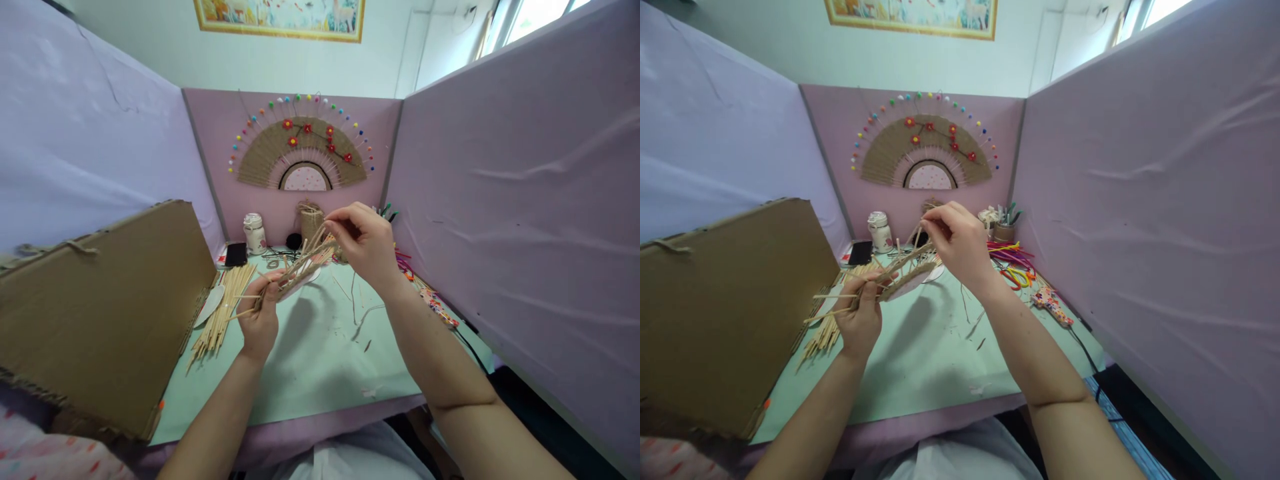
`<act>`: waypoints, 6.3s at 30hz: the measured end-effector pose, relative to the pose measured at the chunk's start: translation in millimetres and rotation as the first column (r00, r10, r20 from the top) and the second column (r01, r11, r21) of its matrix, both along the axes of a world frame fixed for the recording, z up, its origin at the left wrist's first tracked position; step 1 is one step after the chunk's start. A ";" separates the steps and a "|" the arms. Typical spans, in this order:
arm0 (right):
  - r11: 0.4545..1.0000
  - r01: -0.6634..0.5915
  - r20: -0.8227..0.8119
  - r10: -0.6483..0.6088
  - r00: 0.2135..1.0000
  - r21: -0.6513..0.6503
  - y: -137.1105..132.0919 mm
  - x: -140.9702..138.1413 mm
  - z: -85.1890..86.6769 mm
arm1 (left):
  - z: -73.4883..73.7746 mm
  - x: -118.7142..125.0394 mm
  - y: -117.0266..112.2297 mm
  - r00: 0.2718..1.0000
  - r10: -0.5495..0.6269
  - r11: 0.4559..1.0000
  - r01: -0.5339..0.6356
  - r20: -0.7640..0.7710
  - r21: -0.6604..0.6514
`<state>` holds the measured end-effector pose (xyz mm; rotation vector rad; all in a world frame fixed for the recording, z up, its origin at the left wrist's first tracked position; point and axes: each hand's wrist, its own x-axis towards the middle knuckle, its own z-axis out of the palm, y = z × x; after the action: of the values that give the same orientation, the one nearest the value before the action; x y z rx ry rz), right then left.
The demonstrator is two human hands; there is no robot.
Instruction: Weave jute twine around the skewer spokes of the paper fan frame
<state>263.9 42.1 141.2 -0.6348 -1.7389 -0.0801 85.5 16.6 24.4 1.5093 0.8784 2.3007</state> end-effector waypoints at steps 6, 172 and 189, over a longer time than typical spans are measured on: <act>0.997 0.031 -0.051 -0.034 0.998 -0.073 4.0 -3.0 -21.3 | -0.4 -2.6 2.7 0.998 0.019 1.000 -0.018 0.055 -0.008; 0.967 0.166 -0.022 -0.174 0.985 -0.192 8.3 0.2 -95.5 | -7.9 19.7 28.4 0.922 0.066 0.874 -0.237 -0.381 -0.423; 0.880 0.300 0.118 -0.275 0.954 -0.368 18.2 4.7 -118.5 | -14.2 19.7 32.5 0.888 0.126 0.912 -0.278 -0.442 -0.300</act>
<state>268.5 60.3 22.7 -1.1913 -1.7217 0.0361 105.1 49.1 10.1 1.8307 1.5443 1.8199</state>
